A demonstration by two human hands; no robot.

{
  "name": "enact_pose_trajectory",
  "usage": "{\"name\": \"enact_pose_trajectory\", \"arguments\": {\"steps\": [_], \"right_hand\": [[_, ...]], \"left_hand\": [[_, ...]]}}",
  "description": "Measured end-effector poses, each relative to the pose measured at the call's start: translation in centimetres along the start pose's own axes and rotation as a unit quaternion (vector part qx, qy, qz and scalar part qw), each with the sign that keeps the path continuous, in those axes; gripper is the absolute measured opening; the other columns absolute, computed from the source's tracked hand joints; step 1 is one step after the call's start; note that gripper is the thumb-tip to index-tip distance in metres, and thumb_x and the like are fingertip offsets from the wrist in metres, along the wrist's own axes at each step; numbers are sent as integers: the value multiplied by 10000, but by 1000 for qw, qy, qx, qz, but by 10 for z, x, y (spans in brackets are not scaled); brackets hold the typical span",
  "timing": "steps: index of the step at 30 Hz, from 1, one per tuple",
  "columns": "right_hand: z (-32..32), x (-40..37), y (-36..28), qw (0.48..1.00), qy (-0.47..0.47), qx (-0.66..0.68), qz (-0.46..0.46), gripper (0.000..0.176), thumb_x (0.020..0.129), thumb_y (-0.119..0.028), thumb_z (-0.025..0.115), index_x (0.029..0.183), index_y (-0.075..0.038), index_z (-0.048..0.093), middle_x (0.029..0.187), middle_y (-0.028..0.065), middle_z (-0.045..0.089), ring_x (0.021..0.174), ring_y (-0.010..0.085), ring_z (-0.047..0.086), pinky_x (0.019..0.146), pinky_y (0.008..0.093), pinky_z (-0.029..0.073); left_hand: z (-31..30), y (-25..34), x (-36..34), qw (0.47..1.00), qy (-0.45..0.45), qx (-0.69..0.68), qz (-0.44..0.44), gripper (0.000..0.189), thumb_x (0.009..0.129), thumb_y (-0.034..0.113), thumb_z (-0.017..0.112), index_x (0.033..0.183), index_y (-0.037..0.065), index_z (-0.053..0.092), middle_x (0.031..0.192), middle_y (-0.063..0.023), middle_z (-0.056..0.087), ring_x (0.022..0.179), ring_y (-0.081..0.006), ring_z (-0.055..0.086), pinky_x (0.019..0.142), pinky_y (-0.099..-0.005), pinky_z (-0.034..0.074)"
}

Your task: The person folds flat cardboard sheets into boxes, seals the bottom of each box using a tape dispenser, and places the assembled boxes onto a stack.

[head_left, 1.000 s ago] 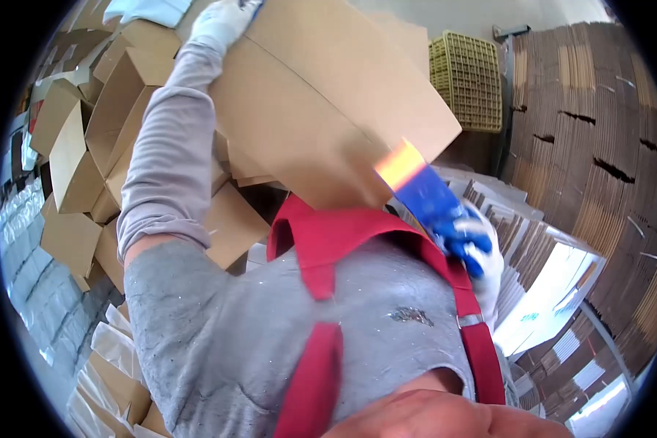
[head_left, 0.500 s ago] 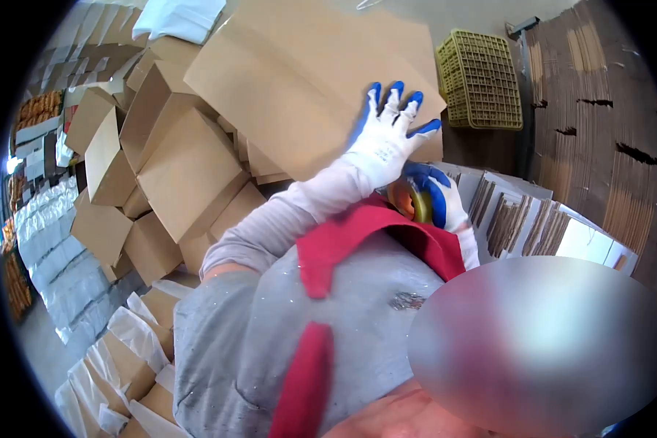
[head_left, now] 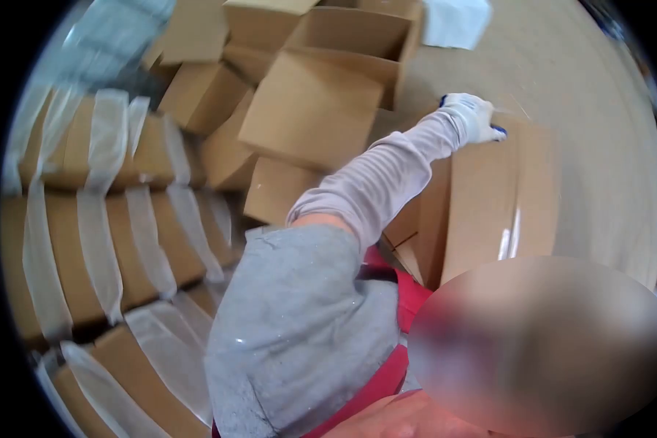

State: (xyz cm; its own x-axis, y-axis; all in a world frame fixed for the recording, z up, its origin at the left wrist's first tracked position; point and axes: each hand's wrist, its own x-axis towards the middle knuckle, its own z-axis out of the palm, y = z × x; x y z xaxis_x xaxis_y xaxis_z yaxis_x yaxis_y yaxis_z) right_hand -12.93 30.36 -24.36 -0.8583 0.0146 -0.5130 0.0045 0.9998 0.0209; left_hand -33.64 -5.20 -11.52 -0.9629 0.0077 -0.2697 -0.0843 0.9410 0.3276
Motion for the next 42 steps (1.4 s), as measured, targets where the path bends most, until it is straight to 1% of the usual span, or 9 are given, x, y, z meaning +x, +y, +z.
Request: {"name": "enact_pose_trajectory", "arguments": {"steps": [7,9,13,17,18,21,29,34,42], "right_hand": [[-93,58,-152,868,173,-171,-433,281,792,-329,601,946,-116,700,853,146,668,829,309,637,717,405,505],[-177,-8,-260,853,96,180,-480,324,738,-186,629,1060,-178,662,910,150,634,786,338,616,704,415,498],[-175,-3,-275,771,-39,274,-573,305,749,-186,640,1049,-232,666,913,120,618,826,317,601,712,405,492],[-102,17,-190,871,-35,325,-368,275,771,-191,628,1042,-215,668,975,94,633,886,312,602,738,394,494],[-82,15,-165,899,-16,310,-309,268,779,-196,624,1044,-202,668,981,92,635,898,312,602,750,392,494],[-21,-16,-98,918,-25,381,-108,274,790,-201,620,1060,-184,663,1025,86,642,921,321,594,806,401,484],[92,-153,-63,767,-37,597,231,270,858,-59,572,1110,19,626,1109,106,628,1012,169,581,883,287,455],[121,-189,-77,526,-11,774,352,285,857,-53,571,1125,35,610,1060,101,640,947,153,599,848,275,477],[-62,-205,11,755,410,493,137,297,889,-100,441,1106,33,593,1106,192,595,1043,252,575,900,344,454]], "left_hand": [[-175,-184,-197,905,381,-126,-139,574,769,540,641,1103,73,629,1059,-148,650,963,-309,625,825,-368,490],[-229,-238,-242,792,364,197,-449,617,774,548,619,1151,60,599,994,-219,641,951,-321,623,804,-397,482],[-217,-189,-240,674,734,11,-78,386,827,16,623,1204,-14,545,952,-98,664,722,-162,639,572,-291,542],[-61,-179,-72,704,352,-488,376,360,843,75,640,1159,-73,553,1110,-132,620,1006,-185,585,849,-273,476],[-50,-118,-50,904,344,-205,149,384,832,111,671,1173,-28,564,1098,-93,622,996,-163,588,854,-256,473],[139,-70,72,909,-13,-380,168,491,825,216,688,1258,53,525,1294,-141,531,1197,-223,511,1003,-354,411],[365,96,223,921,-147,222,285,920,668,520,712,1410,140,323,1440,-148,334,1345,-339,278,1074,-538,224],[337,85,235,905,-210,162,333,769,644,433,767,1297,135,491,1239,-136,564,1161,-276,532,978,-396,414],[110,130,93,842,-178,64,505,559,689,376,758,1101,37,596,995,-149,657,862,-289,639,758,-356,496]]}}
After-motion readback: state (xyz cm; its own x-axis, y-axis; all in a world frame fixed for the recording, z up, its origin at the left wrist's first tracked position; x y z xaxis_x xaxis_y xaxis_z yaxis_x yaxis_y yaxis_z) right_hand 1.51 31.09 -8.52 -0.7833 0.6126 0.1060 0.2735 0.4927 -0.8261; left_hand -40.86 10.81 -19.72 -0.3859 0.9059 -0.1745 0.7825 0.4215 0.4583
